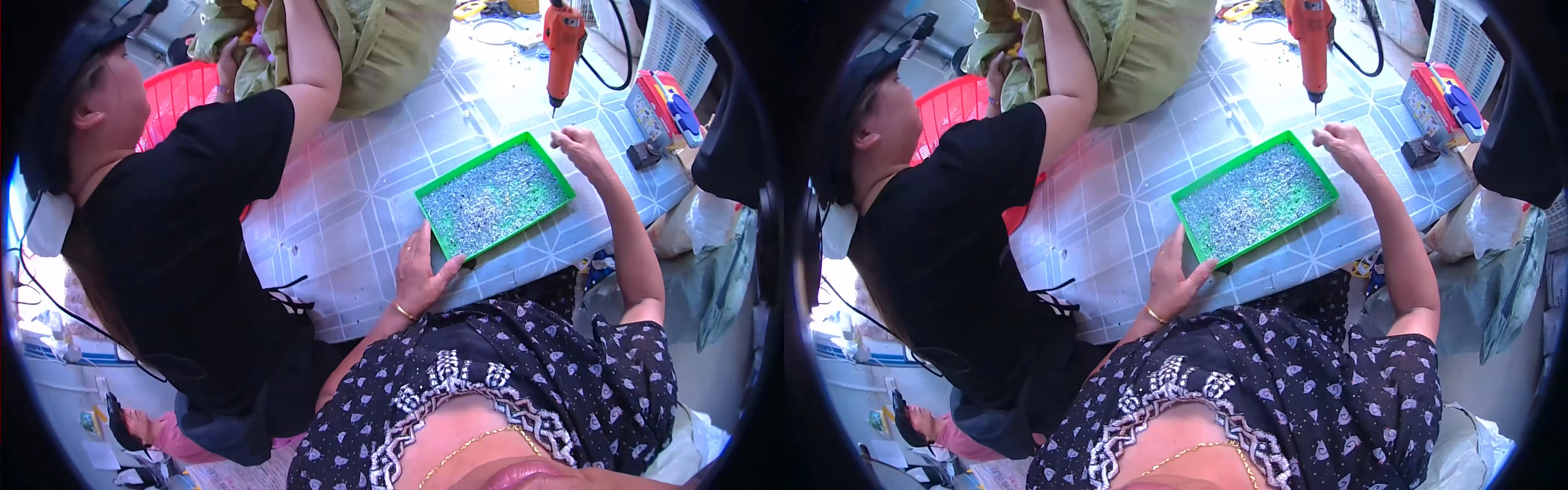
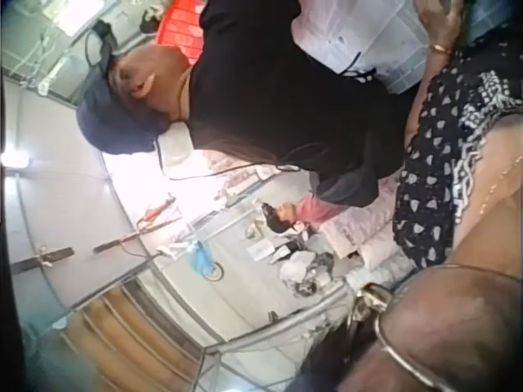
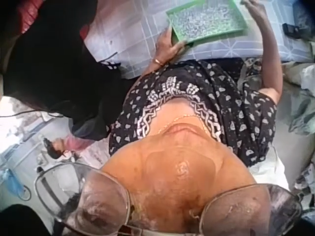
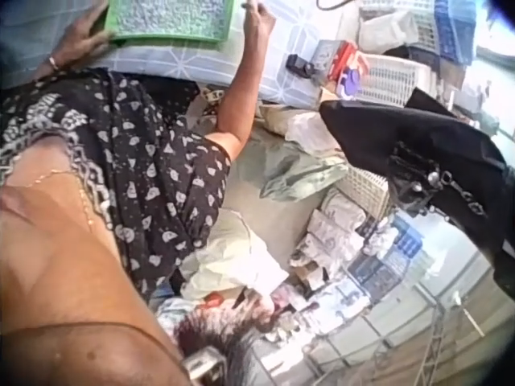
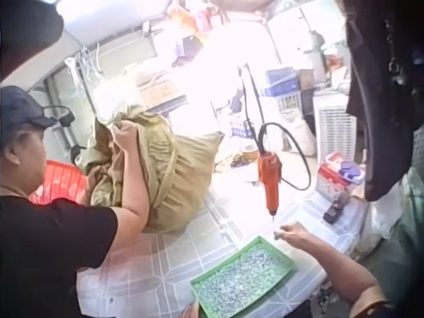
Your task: Assembling small pink toy figures by picking up parts and using a hand-held power tool in a collaborative workshop environment.
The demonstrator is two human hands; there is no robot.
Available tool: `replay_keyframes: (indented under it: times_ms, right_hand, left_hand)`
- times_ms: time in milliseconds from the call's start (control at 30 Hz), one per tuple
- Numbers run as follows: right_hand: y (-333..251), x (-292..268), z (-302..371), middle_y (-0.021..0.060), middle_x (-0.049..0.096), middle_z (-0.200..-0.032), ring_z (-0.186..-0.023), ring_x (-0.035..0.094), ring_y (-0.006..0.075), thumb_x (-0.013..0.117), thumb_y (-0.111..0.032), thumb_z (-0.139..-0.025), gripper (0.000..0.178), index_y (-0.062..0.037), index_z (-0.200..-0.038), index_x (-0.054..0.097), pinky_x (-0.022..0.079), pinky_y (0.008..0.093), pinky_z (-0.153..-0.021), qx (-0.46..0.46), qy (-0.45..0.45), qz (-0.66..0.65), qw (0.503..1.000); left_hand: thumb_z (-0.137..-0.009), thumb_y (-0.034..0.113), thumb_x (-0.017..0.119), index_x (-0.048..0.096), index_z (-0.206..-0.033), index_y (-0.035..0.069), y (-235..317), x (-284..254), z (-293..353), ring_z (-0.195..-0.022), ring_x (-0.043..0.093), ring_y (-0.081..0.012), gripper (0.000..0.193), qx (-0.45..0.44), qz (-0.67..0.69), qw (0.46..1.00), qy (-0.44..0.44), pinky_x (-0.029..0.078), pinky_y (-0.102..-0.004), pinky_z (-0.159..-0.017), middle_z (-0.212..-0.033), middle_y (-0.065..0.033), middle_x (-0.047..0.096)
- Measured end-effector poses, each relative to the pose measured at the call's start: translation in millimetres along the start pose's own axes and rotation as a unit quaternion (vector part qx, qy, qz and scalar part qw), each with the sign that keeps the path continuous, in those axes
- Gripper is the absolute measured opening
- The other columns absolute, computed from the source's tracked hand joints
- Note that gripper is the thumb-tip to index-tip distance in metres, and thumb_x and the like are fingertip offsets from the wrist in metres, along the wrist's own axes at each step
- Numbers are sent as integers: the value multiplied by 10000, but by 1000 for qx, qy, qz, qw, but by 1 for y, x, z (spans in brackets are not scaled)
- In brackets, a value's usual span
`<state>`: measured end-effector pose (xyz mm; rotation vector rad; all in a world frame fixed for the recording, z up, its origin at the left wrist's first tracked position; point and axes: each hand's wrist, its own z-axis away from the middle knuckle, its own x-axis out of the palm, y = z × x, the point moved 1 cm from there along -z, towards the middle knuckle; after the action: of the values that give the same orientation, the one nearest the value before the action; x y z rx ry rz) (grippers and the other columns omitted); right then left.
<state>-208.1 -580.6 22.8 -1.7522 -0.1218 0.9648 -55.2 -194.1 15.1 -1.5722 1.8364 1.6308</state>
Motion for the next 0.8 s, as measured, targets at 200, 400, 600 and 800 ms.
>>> replay_keyframes:
  times_ms: [200, 400, 600, 800]
  right_hand:
    - [29, -49, -10, -62, 456, -627, -479, 387, 31, 568, -359, -982, 287, -113, -838, 604, 295, 217, -421, 91, 95, -181, 975]
    - [32, -63, -10, 162, 702, -979, -991, 664, 355, 629, -296, -897, 333, -15, -1069, 676, 507, 443, -888, -164, 213, 382, 884]
    - [-116, -43, 79, 184, 705, -890, -835, 692, 337, 607, -339, -918, 324, -41, -1012, 691, 520, 443, -771, -39, -3, 240, 970]
    - [-149, 24, 60, 181, 691, -885, -830, 685, 352, 629, -368, -927, 365, -7, -973, 649, 508, 446, -761, -187, 61, 130, 972]
  left_hand:
    - [-883, 473, 678, 416, -1407, -43, 0, -2, 2, -1154, 555, -390, 781, -12, 31, 999, 35, 405, -462, -998, -1232, -244, 580]
    - [-881, 486, 675, 438, -1382, -43, 0, -8, -6, -1219, 514, -396, 766, -16, 26, 999, 34, 390, -460, -1038, -1297, -260, 547]
    - [-859, 435, 718, 455, -1385, -27, -4, -27, -18, -1277, 473, -412, 748, 17, -7, 995, 96, 375, -455, -1082, -1383, -271, 478]
    - [-846, 418, 732, 438, -1404, -23, 23, -55, -52, -1325, 425, -431, 770, 146, -50, 977, 148, 313, -483, -1122, -1449, -271, 425]
